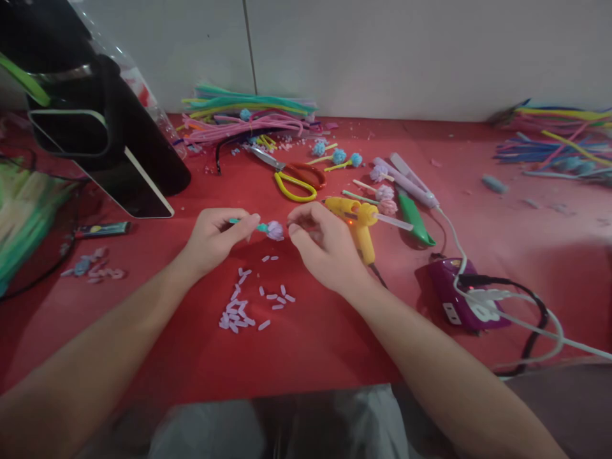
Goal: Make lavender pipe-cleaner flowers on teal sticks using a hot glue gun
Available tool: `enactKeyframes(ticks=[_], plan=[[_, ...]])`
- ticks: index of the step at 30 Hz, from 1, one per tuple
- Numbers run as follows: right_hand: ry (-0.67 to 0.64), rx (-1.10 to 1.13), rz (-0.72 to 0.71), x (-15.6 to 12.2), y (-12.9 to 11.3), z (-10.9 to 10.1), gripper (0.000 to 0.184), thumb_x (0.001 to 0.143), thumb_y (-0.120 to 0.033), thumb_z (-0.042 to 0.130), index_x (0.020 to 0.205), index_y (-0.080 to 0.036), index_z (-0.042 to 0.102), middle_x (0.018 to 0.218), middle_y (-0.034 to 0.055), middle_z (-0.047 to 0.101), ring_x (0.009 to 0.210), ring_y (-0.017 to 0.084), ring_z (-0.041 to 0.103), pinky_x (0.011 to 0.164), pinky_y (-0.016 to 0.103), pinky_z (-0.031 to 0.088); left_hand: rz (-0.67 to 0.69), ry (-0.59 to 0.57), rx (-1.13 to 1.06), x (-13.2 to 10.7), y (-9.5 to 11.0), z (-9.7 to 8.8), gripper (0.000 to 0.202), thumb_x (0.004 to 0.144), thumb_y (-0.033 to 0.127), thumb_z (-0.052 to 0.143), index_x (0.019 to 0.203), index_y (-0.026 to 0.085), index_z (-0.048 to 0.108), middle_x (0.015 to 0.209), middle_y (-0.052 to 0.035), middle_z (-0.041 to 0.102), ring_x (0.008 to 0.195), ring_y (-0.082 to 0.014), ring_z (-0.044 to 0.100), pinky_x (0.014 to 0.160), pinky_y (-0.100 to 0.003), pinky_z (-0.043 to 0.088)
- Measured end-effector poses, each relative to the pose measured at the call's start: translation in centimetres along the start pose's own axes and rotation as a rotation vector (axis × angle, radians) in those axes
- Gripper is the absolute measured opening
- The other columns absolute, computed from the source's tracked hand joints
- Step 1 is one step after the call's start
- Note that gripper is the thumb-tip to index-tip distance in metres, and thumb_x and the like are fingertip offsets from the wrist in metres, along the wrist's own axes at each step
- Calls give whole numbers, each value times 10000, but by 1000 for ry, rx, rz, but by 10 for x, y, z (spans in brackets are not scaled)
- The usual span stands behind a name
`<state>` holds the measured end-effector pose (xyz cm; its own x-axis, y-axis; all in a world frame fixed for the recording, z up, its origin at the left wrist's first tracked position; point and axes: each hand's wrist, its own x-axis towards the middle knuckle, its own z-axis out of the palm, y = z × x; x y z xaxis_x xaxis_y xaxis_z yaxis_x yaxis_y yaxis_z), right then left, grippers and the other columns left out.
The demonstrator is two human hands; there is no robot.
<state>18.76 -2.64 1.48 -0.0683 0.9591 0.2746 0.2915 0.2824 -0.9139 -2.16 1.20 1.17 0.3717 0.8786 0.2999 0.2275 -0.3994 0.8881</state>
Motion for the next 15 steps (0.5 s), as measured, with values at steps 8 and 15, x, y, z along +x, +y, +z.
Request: enactKeyframes(ticks=[8,15], plan=[[-28,-52,-119,0,3,1,59,863,-205,683,917,-226,670,946,34,719,906,193,685,836,366,578,251,68,227,-3,3,3,373,960,268,613,614,154,536,547,50,434,514,-59,374,528,-230,314],[-7,-181,-252,2,3,1,51,888,-234,708,848,-227,677,926,36,687,845,177,638,729,328,542,297,46,295,-4,4,2,361,956,245,617,620,159,516,553,48,431,514,-63,367,536,-231,321]])
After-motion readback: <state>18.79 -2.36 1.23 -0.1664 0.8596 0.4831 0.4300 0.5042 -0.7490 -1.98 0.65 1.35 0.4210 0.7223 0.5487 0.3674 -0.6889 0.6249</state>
